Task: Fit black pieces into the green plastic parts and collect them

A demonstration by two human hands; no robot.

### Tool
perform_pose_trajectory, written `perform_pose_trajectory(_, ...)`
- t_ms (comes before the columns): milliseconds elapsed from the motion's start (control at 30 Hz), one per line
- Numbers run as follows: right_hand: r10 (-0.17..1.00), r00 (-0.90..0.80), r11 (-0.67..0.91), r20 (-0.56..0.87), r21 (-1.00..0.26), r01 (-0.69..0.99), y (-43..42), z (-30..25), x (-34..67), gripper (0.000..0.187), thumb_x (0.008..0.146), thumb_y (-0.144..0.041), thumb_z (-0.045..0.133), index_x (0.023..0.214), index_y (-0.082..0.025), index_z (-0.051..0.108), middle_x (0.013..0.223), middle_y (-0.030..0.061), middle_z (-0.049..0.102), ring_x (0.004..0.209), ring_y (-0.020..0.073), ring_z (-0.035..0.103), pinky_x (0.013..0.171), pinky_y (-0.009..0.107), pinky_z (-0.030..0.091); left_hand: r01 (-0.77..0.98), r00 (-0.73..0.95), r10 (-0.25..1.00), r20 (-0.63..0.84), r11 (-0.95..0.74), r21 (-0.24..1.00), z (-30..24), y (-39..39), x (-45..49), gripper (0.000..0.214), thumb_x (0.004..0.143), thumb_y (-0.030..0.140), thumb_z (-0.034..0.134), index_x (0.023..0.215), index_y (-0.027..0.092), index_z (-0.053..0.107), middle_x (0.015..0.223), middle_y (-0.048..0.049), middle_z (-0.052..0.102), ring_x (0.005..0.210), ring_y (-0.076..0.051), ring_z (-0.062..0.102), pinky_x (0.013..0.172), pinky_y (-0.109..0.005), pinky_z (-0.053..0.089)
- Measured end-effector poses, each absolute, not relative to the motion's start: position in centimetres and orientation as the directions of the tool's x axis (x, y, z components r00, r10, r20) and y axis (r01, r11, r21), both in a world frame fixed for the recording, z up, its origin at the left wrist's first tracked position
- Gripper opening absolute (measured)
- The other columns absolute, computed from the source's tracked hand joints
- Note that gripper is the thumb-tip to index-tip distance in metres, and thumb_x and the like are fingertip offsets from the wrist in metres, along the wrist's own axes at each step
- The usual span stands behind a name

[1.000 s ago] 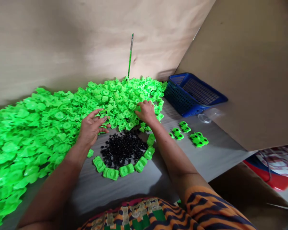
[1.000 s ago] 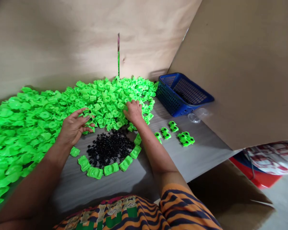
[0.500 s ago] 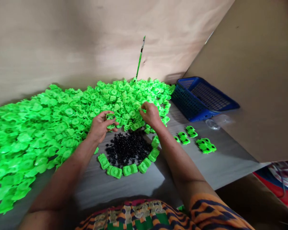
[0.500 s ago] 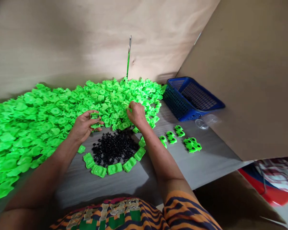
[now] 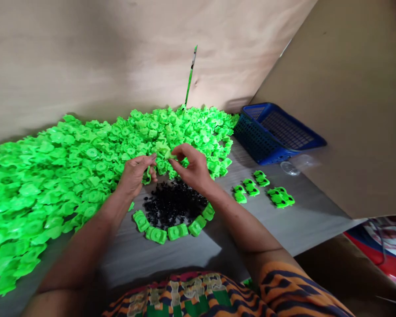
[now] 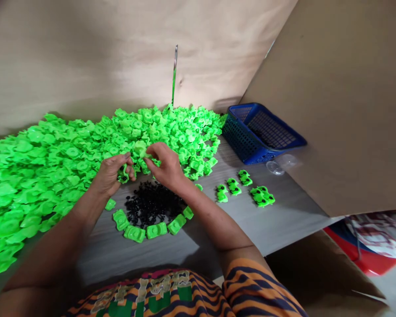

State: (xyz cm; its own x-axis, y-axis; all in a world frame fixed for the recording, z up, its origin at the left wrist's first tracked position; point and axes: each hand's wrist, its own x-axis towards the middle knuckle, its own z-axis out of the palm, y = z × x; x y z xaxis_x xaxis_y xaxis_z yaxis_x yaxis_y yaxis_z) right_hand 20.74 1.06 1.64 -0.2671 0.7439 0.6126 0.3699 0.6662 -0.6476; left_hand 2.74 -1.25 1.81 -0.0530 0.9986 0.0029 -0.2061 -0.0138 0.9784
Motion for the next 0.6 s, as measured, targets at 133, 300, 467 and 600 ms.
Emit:
perform_pose_trajectory(133, 0.517, -0.439, 0.833, 0.735, -0.314, 0.456, 0.6, 0.5, 19.7, 0.015, 0.103, -0.022, 0.049, 0.095, -0.022, 0.062, 0.092, 0.0072, 0.061, 0.091, 0.0209, 0.053, 0.082, 0.036, 0.045, -0.199, -0.002, 0.999, -0.047, 0.046, 0.979, 1.6, -1.5, 3.0, 0.053, 0.061, 0.064, 0.088, 0.06, 0.018, 0.063, 0.046, 0.0025, 0.053, 0.04, -0.011, 0.051, 0.038, -0.023, 0.043)
perform_pose_trajectory(300, 0.386, -0.544, 0.896, 0.745, -0.162, 0.414, 0.8, -1.0, 18.7, 0.018, 0.107, -0.02, 0.044, 0.104, -0.021, 0.062, 0.096, 0.0076, 0.06, 0.094, 0.0216, 0.051, 0.085, 0.038, 0.043, -0.252, -0.026, 1.0, 0.0, -0.007, 0.968, 1.8, -1.7, 3.5, 0.047, 0.056, 0.05, 0.092, 0.058, 0.019, 0.056, 0.051, 0.0048, 0.056, 0.044, -0.01, 0.052, 0.037, -0.02, 0.04)
perform_pose_trajectory(467, 0.463, -0.471, 0.866, 0.751, -0.269, 0.422, 1.0, -0.2, 19.5, 0.02, 0.105, -0.02, 0.044, 0.111, -0.02, 0.064, 0.107, 0.0099, 0.064, 0.101, 0.0214, 0.056, 0.09, 0.038, 0.046, -0.244, -0.099, 0.995, 0.029, -0.053, 0.968, 1.9, -0.9, 2.7, 0.037, 0.059, 0.04, 0.087, 0.059, 0.019, 0.057, 0.055, 0.005, 0.055, 0.045, -0.011, 0.056, 0.037, -0.021, 0.043)
perform_pose_trajectory(600, 0.726, -0.546, 0.68, 0.418, -0.318, 0.661, 0.9, 0.9, 19.9, 0.024, 0.102, -0.017, 0.045, 0.103, -0.016, 0.068, 0.103, 0.0124, 0.069, 0.096, 0.0221, 0.063, 0.081, 0.033, 0.046, -0.196, -0.198, 0.978, 0.061, -0.101, 0.975, 1.9, -0.1, 1.7, 0.035, 0.061, 0.039, 0.084, 0.06, 0.018, 0.056, 0.06, 0.0046, 0.055, 0.047, -0.012, 0.061, 0.037, -0.021, 0.043)
